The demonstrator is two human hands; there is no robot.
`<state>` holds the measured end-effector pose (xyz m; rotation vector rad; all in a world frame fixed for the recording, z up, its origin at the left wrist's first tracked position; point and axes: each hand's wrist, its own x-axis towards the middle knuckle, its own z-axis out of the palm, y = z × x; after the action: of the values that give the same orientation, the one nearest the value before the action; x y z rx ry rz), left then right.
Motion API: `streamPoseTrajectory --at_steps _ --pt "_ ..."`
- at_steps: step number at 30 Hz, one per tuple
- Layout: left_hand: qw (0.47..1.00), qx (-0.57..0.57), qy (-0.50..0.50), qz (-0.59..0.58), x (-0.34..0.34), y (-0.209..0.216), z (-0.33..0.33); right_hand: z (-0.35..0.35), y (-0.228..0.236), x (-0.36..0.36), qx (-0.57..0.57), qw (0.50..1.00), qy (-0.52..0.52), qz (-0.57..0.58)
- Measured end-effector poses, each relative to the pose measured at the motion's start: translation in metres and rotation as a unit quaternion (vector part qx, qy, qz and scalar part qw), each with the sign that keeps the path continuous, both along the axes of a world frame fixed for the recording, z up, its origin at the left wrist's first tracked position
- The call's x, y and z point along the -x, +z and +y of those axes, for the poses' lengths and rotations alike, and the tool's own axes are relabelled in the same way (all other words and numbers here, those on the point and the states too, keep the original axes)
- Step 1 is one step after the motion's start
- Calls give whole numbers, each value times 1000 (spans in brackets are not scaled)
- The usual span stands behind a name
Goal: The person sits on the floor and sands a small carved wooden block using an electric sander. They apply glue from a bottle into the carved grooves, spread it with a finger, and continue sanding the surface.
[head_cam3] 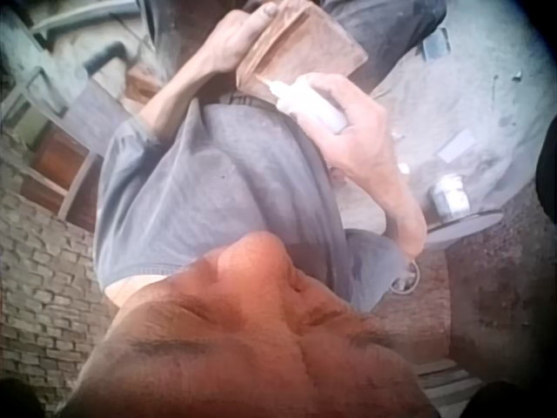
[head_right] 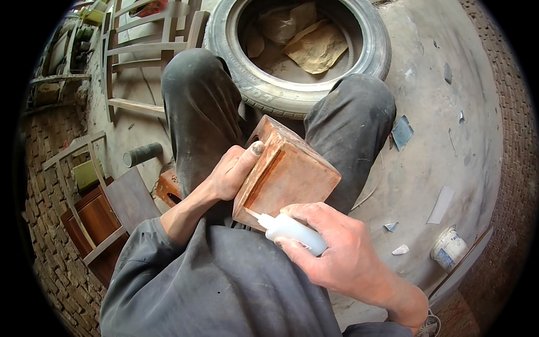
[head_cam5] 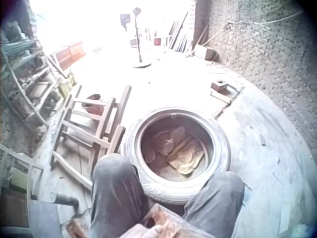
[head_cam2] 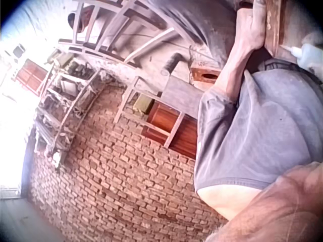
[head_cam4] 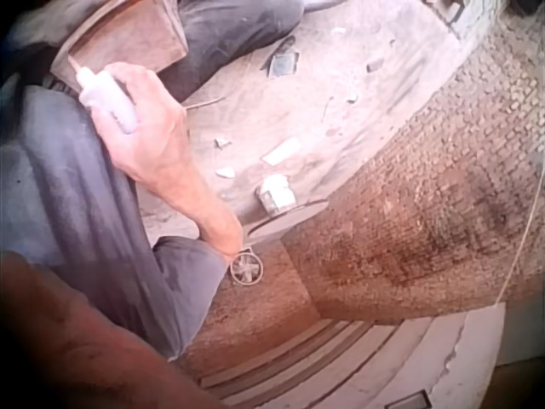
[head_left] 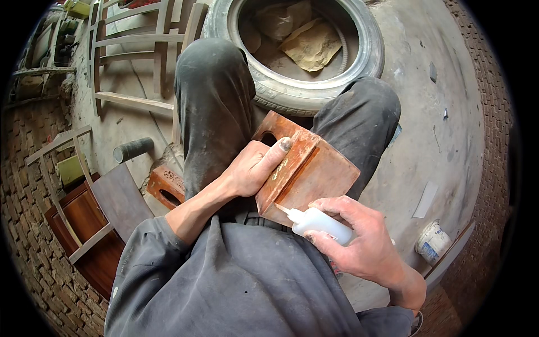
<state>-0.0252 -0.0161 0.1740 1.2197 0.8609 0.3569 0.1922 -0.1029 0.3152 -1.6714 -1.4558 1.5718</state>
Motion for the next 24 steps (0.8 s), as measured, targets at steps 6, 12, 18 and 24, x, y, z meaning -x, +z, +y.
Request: streamPoseTrajectory --at_steps 6,12,18,24 --pt "1000 2 2 -9 0 -3 -1 -2 -4 2 -52 998 20 -10" --pt "1000 4 5 13 0 -1 0 -2 -4 1 -47 999 5 -7" --pt "1000 15 -2 14 1 1 -1 3 -6 -8 -26 998 -58 -17" --pt "1000 14 -3 12 1 -1 -1 10 -8 -13 -9 996 -92 2"
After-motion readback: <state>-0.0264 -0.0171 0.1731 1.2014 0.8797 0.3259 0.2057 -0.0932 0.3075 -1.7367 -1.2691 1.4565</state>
